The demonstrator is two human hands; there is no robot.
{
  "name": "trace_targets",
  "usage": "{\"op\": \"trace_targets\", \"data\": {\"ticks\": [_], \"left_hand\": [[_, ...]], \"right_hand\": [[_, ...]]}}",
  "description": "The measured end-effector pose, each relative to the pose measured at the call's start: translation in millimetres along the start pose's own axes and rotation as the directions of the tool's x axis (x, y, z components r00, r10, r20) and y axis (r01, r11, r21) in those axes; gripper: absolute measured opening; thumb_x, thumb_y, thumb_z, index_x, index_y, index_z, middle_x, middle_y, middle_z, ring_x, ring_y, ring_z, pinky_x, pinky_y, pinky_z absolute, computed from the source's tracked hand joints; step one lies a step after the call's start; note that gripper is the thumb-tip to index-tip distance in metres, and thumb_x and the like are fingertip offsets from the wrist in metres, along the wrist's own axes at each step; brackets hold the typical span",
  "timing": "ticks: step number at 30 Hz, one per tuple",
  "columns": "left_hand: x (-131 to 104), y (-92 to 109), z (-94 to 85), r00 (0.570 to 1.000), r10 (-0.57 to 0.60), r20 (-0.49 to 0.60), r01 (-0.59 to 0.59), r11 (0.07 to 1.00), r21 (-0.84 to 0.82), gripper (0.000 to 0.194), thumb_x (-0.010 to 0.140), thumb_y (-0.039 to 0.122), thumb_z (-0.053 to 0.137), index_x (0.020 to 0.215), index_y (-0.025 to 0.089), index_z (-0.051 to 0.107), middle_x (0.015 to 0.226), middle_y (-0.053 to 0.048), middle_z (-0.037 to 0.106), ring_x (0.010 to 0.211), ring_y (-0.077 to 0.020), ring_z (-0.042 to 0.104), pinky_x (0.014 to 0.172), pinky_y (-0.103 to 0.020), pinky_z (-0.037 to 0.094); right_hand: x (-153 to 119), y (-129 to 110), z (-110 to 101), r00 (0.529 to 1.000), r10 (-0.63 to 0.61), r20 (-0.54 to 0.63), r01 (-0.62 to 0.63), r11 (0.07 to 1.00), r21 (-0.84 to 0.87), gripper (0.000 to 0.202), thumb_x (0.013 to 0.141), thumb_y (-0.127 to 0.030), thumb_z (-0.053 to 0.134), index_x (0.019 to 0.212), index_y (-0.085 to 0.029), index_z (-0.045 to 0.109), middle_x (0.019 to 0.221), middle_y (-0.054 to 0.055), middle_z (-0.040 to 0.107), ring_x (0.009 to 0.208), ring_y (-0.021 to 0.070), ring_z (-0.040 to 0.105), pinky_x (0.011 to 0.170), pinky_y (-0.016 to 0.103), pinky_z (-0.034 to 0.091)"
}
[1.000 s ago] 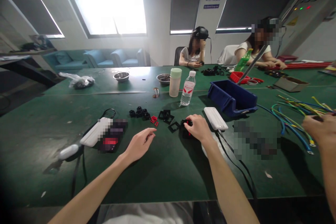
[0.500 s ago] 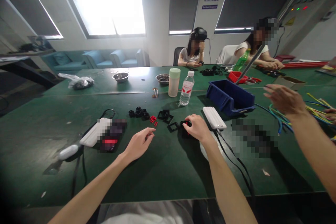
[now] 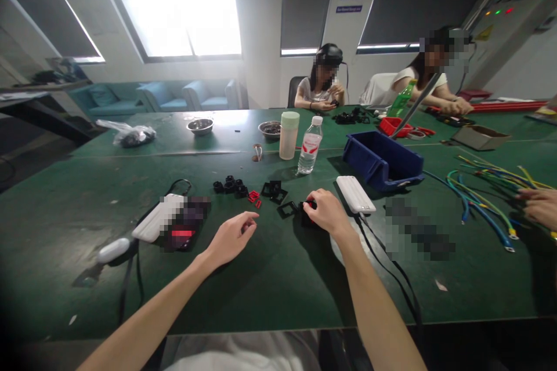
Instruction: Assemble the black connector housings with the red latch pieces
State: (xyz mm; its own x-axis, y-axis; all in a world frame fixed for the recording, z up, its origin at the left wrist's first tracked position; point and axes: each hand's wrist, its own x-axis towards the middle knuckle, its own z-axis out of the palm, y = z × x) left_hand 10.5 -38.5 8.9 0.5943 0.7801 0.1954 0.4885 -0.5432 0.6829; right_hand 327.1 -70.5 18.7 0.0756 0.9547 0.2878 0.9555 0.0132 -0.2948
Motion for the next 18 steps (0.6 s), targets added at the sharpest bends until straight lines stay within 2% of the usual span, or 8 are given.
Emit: {"op": "trace_targets", "data": {"ticks": [11,15,18], "left_hand": [[0,0,1.2,1.000,0.001,0.007,-0.001,1.000,0.006,0.026,0.100,0.024,0.054,0.123,0.023,0.068,0.098,-0.002,0.075,0.086,-0.0192,0.069,0.081,-0.031,0.053],[0,-2,3.2,1.000,0.009,-0.014,-0.009,1.000,0.002,0.027,0.098,0.024,0.055,0.122,0.023,0.068,0.099,-0.004,0.076,0.090,-0.0208,0.070,0.085,-0.032,0.055],[0,-3,3.9,0.999,0.018,-0.030,-0.018,1.000,-0.002,0.027,0.100,0.024,0.053,0.121,0.023,0.069,0.104,-0.005,0.076,0.093,-0.0216,0.071,0.087,-0.033,0.055]], "right_hand": [[0,-2,-3,1.000,-0.004,0.014,0.004,1.000,-0.025,0.021,0.096,-0.032,0.059,0.085,-0.021,0.072,0.092,0.010,0.073,0.087,0.0262,0.067,0.081,0.037,0.051],[-1,-1,-7,0.994,0.029,-0.109,-0.027,1.000,0.016,0.029,0.101,-0.032,0.050,0.090,-0.021,0.074,0.104,0.012,0.073,0.094,0.0266,0.069,0.084,0.037,0.051],[-1,3,-13,0.970,0.072,-0.231,-0.060,0.996,0.061,0.035,0.103,-0.034,0.044,0.094,-0.021,0.075,0.103,0.012,0.073,0.096,0.0278,0.068,0.084,0.038,0.050]]}}
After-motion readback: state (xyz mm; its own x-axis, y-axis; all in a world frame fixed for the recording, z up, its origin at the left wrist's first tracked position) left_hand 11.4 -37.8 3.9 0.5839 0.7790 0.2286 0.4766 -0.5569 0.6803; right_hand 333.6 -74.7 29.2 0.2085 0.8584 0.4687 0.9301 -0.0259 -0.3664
